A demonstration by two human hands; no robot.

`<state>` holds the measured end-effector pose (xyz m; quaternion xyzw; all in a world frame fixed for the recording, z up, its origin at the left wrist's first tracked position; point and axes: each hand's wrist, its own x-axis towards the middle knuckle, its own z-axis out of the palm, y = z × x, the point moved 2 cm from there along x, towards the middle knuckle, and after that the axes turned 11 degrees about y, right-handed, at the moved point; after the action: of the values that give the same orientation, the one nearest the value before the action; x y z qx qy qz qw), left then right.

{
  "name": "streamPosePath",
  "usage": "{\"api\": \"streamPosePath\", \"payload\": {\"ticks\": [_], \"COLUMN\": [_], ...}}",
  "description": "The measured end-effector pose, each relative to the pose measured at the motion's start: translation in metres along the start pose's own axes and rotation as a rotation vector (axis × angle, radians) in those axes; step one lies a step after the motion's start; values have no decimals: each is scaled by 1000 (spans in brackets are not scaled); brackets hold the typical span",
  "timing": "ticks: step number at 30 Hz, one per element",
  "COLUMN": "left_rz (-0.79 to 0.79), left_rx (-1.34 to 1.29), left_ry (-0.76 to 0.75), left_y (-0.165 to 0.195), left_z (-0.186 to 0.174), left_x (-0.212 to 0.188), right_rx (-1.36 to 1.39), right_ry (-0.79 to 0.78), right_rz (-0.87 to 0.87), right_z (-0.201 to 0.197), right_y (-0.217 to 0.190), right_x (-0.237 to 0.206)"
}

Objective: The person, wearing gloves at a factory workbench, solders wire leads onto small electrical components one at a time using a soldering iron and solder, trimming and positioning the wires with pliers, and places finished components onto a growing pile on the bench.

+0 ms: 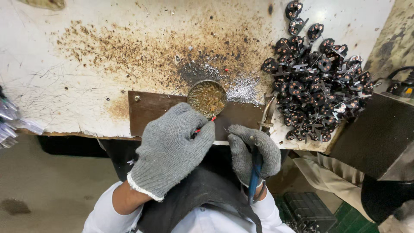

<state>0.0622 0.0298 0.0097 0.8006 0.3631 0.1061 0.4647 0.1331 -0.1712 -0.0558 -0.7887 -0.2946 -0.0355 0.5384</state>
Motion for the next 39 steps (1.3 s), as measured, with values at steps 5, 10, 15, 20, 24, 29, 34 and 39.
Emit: {"api": "streamPosePath", "payload": {"ticks": [5,10,15,20,24,29,34,39], "left_rz": [-40,-83,-17,-22,83,64,98,-47], "left_rx": [-18,86,38,-21,28,65,3,-157], "left_ry": [-77,-19,22,22,54,119,158,114], "left_y": [5,-1,-4,-8,-10,-7,5,2], "left_z": [-2,-6,-10,-10,-6,4,-4,-13], "left_x": [0,4,-7,-18,-22,-22,-25,-37], "right_rx": [-17,-32,-32,-31,-64,-64,-67,-55], "right_ry": [-28,-29,-19,23,-19,-71,-68,-70], "right_rz": [8,-19,-69,-31,80,-3,6,57], "right_z": [-1,1,6,18,24,24,23,16], "right_y": [0,1,-5,-17,-23,-28,-26,-28], "right_x": [0,0,6,13,20,25,26,14]}}
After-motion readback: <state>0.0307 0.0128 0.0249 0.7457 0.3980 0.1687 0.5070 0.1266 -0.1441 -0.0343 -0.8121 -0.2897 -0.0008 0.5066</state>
